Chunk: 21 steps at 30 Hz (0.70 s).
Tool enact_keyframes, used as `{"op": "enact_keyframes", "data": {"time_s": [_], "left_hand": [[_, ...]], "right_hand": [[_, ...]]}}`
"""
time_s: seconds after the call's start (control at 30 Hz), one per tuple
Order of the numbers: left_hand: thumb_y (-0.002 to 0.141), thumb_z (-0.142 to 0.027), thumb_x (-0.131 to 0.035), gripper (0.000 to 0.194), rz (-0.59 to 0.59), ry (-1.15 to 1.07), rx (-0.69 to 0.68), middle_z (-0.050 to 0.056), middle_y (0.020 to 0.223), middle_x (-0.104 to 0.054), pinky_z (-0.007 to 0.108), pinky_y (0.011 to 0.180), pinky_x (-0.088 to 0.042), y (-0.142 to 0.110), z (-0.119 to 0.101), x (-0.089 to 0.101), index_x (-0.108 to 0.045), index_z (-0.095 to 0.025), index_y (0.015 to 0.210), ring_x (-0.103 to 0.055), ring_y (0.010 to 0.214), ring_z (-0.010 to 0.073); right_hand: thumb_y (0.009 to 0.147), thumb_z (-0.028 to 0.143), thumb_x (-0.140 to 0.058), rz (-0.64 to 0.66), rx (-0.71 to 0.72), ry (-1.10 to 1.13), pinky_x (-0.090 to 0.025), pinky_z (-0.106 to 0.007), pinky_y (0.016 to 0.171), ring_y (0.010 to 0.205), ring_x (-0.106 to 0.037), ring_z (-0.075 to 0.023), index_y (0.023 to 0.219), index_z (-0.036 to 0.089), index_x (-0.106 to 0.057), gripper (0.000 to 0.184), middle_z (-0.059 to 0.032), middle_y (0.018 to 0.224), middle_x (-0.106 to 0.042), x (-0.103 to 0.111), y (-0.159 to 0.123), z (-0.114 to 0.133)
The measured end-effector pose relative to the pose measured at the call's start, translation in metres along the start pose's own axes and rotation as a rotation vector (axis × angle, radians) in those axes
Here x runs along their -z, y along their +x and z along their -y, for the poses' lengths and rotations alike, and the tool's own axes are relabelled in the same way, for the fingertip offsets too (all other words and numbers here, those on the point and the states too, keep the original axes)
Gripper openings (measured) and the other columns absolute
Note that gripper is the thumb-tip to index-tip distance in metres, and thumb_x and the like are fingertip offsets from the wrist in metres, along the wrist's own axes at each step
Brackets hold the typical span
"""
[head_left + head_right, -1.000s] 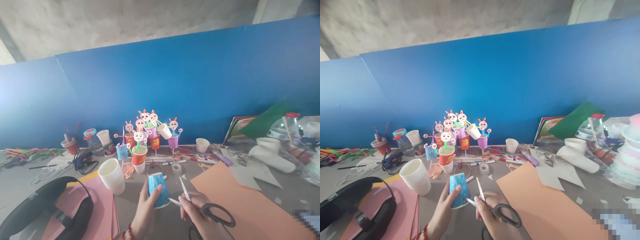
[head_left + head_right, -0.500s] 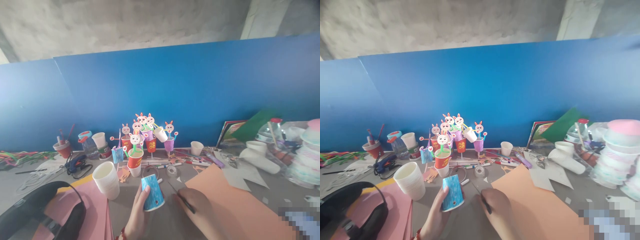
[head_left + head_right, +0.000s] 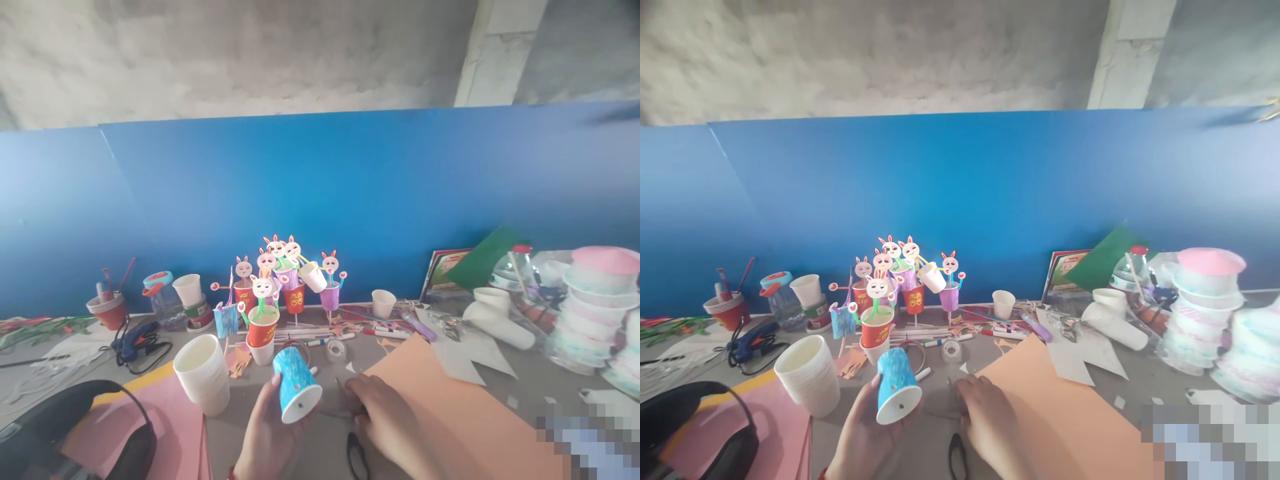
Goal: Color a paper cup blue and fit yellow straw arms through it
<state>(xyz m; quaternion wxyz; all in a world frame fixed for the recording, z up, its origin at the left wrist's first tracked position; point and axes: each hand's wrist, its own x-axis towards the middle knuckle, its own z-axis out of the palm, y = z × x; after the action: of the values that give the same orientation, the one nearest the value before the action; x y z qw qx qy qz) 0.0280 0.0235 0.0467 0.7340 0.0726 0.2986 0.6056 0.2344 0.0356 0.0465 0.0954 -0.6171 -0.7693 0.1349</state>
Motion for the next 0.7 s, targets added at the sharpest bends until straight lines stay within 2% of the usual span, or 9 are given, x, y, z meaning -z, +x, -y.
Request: {"op": "enact_keyframes", "data": {"time_s": [0.1,0.2,0.27,0.43,0.6,0.7], "left_hand": [[0.095,-0.031,-0.056,0.020,-0.037,-0.094,0.062,0.008,0.083,-0.082,0.045,0.078,-0.062,0.002,-0.002,-0.002,-0.070,-0.017,0.097,-0.077,0.078,0.0248],[0.099,-0.034,-0.050,0.025,0.003,-0.153,0.068,0.007,0.088,-0.083,0.040,0.076,-0.063,0.003,-0.004,-0.005,-0.068,-0.017,0.106,-0.078,0.084,0.0245],[0.100,-0.033,-0.048,0.026,0.012,-0.162,0.062,0.007,0.087,-0.083,0.036,0.073,-0.063,0.003,-0.005,-0.007,-0.068,-0.016,0.105,-0.079,0.083,0.0235],[0.102,-0.028,-0.045,0.024,-0.007,-0.187,0.020,0.005,0.088,-0.082,0.032,0.069,-0.063,0.004,-0.006,-0.010,-0.065,-0.016,0.107,-0.079,0.080,0.0217],[0.103,-0.027,-0.044,0.023,0.002,-0.179,0.002,0.006,0.088,-0.081,0.032,0.067,-0.064,0.008,-0.006,-0.006,-0.063,-0.015,0.109,-0.079,0.080,0.0226],[0.104,-0.027,-0.043,0.022,0.007,-0.178,-0.003,0.005,0.087,-0.080,0.030,0.065,-0.064,0.009,-0.006,-0.005,-0.062,-0.016,0.110,-0.078,0.077,0.0202]], "right_hand": [[0.073,0.000,-0.058,-0.032,0.013,-0.013,-0.043,-0.029,0.077,0.106,-0.065,-0.0270,0.092,0.022,-0.069,0.031,-0.0068,0.108,-0.073,0.000,0.000,0.000],[0.082,0.011,-0.058,-0.065,-0.020,-0.018,-0.044,-0.030,0.073,0.099,-0.068,-0.0284,0.091,0.022,-0.067,0.016,-0.0075,0.102,-0.074,0.002,-0.002,0.002],[0.081,0.019,-0.062,-0.042,-0.054,-0.016,-0.043,-0.031,0.070,0.093,-0.070,-0.0301,0.088,0.023,-0.066,0.009,-0.0070,0.095,-0.075,0.003,-0.005,0.004],[0.072,0.023,-0.072,0.091,-0.071,-0.111,-0.043,-0.033,0.069,0.094,-0.072,-0.0373,0.086,0.022,-0.068,0.015,-0.0110,0.096,-0.078,0.006,-0.011,0.011],[0.072,0.014,-0.067,0.097,-0.075,-0.204,-0.043,-0.034,0.070,0.096,-0.072,-0.0372,0.093,0.019,-0.070,0.022,-0.0124,0.099,-0.079,0.009,-0.014,0.017],[0.071,0.013,-0.068,0.088,-0.084,-0.250,-0.043,-0.033,0.068,0.095,-0.073,-0.0386,0.093,0.017,-0.071,0.022,-0.0140,0.097,-0.079,0.009,-0.015,0.018]]}}
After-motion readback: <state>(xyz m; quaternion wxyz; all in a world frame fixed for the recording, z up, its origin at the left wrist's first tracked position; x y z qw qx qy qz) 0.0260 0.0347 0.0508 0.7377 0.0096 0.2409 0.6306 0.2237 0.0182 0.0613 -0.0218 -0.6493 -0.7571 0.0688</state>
